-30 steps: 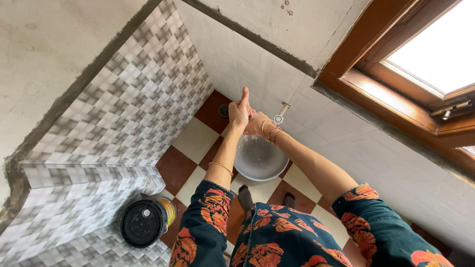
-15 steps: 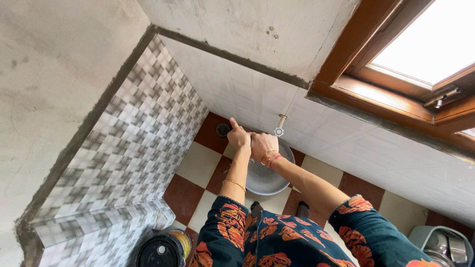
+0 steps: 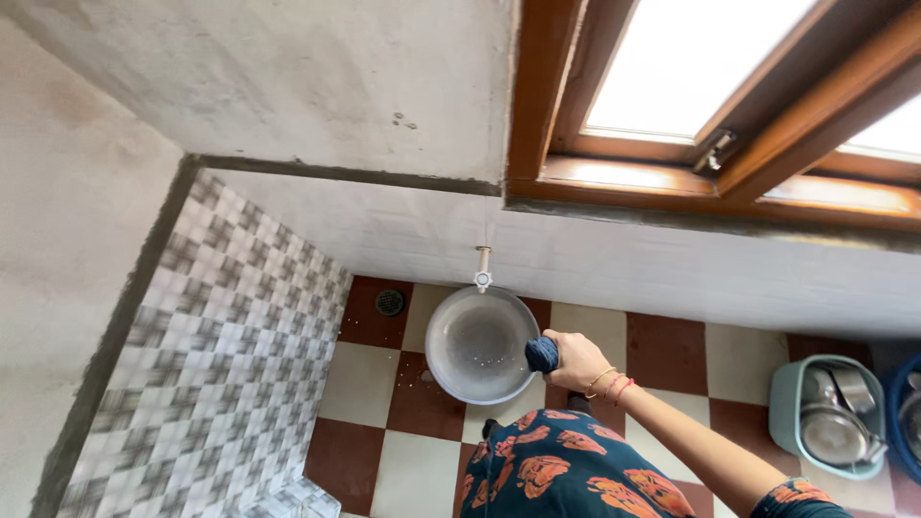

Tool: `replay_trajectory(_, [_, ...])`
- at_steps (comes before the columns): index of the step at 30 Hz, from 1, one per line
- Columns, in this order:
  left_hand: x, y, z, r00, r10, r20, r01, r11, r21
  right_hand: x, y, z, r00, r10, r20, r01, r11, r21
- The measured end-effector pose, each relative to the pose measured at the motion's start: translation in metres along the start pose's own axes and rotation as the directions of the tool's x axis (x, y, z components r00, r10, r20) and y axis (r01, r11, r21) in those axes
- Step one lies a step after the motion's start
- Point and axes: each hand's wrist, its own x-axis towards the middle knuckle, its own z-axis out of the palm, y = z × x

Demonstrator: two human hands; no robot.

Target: The person wipes the wooden window frame and a wooden door using a dark cloth. They repeatedly dip the cloth into a pink bucket of water, wring it, and continue wiping the surfaces. The task is performed in a domestic setting with tiled floors and visible kitchenware.

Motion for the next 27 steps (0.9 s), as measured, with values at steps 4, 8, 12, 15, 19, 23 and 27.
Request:
replay_trajectory(4, [-0.053, -0.024, 0.038, 0.996, -0.068, 0.065, 0.069, 0.998, -0.002, -0.032, 0.032, -0.014, 0.996, -0.009, -0.083, 0.009, 1.000, -0.008])
replay_trajectory(8, [-0.048, -0.008, 0.034, 0.968, -0.174, 0.180, 0.178, 0.984, -0.006, -0.060, 0.027, -0.024, 0.985, -0.033, -0.171, 0.049, 0.995, 0.090])
replay_trajectory(12, [-0.017, -0.017, 0.057, 0.947, -0.233, 0.222, 0.250, 0.967, -0.053, -0.067, -0.005, -0.024, 0.982, -0.022, -0.190, 0.066, 0.970, 0.232])
replay_trajectory(15, [0.001, 0.004, 0.079, 0.934, -0.252, 0.253, 0.287, 0.951, -0.114, -0.075, -0.011, -0.027, 0.989, -0.064, -0.134, 0.083, 0.986, 0.145])
replay_trajectory(19, [-0.032, 0.015, 0.094, 0.904, -0.317, 0.289, 0.369, 0.918, -0.148, -0.046, -0.012, -0.011, 0.980, -0.170, -0.102, 0.175, 0.984, 0.043])
replay_trajectory(23, [-0.019, 0.049, 0.160, 0.875, -0.353, 0.330, 0.441, 0.863, -0.246, -0.028, -0.021, -0.048, 0.978, -0.187, -0.095, 0.194, 0.978, 0.073])
replay_trajectory(27, [-0.022, 0.075, 0.184, 0.838, -0.401, 0.371, 0.523, 0.786, -0.330, -0.033, -0.053, -0.124, 0.979, -0.194, -0.063, 0.200, 0.975, 0.099])
